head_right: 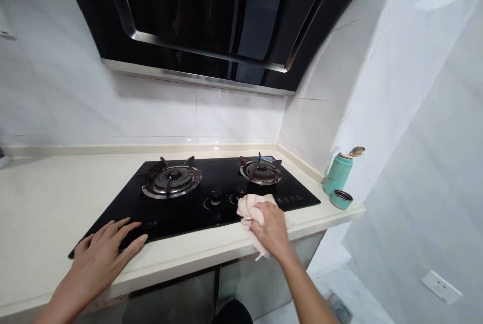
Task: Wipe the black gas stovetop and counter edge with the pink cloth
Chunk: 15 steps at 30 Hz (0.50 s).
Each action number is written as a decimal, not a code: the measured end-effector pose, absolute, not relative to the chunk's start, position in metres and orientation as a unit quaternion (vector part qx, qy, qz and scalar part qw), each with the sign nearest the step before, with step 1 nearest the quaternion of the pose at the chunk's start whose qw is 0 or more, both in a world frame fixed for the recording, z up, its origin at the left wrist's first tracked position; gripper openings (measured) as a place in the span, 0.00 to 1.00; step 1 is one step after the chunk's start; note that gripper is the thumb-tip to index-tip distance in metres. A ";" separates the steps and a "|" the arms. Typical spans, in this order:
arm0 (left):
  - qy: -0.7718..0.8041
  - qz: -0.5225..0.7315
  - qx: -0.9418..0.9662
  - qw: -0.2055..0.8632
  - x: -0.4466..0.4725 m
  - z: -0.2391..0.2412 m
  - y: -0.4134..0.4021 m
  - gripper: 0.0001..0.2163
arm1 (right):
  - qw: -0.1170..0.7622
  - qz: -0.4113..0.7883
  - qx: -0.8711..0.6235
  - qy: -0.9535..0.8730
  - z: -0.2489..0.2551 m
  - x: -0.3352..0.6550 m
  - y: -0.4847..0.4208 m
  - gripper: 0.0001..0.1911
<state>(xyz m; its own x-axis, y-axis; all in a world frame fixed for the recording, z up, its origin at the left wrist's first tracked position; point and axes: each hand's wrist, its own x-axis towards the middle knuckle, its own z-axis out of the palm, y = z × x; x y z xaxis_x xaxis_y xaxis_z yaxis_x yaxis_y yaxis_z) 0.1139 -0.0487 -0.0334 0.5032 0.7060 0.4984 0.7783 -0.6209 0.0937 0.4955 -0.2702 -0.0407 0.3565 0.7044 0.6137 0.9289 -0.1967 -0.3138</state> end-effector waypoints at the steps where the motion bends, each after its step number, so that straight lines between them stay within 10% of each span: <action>1: -0.429 -0.253 -0.865 0.070 0.114 -0.033 -0.048 0.29 | 0.360 -0.177 -0.737 -0.543 -0.042 0.471 -0.266 0.16; 15: -0.424 -0.268 -0.864 0.034 0.117 -0.024 -0.060 0.25 | 0.557 0.012 -0.632 -0.539 -0.023 0.385 -0.278 0.21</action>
